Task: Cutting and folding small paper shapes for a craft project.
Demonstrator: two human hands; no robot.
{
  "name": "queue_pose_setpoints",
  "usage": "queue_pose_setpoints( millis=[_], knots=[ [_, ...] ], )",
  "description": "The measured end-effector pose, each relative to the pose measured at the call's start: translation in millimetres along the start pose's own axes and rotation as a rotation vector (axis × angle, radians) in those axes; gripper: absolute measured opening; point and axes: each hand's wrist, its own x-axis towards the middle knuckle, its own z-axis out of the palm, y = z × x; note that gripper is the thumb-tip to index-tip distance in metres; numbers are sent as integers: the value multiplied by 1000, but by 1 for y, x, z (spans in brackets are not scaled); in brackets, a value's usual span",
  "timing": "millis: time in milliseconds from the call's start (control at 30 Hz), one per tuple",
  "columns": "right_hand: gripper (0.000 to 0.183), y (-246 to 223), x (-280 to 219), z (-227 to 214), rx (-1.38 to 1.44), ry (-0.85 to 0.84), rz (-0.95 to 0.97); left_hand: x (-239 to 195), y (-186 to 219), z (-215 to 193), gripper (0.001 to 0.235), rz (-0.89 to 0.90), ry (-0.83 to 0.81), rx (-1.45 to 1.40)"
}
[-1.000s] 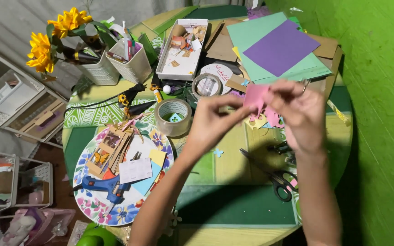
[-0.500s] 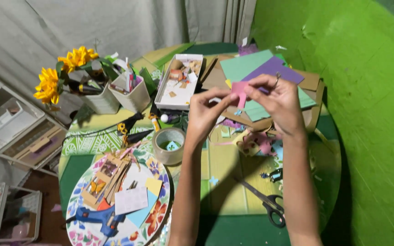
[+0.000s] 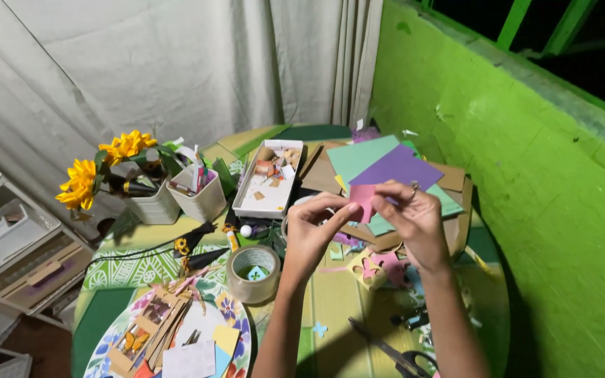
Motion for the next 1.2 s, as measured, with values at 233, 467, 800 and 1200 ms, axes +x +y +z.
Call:
queue_pose_setpoints(
  millis=[233,467,800,1200],
  knots=[
    [10,-1,7,5,10,-43,-6,4,5,6,7,-23,33,-66],
    [4,-9,3,7,-53,-65,8,3,-5,6,5,9,104,-31],
    [9,-3,6,-2,-86,-120,64,6,-9,7,8,5,72,-28],
    [5,-1,12,-14,-85,-110,31,6,-21,5,7,-46,-41,5]
  ],
)
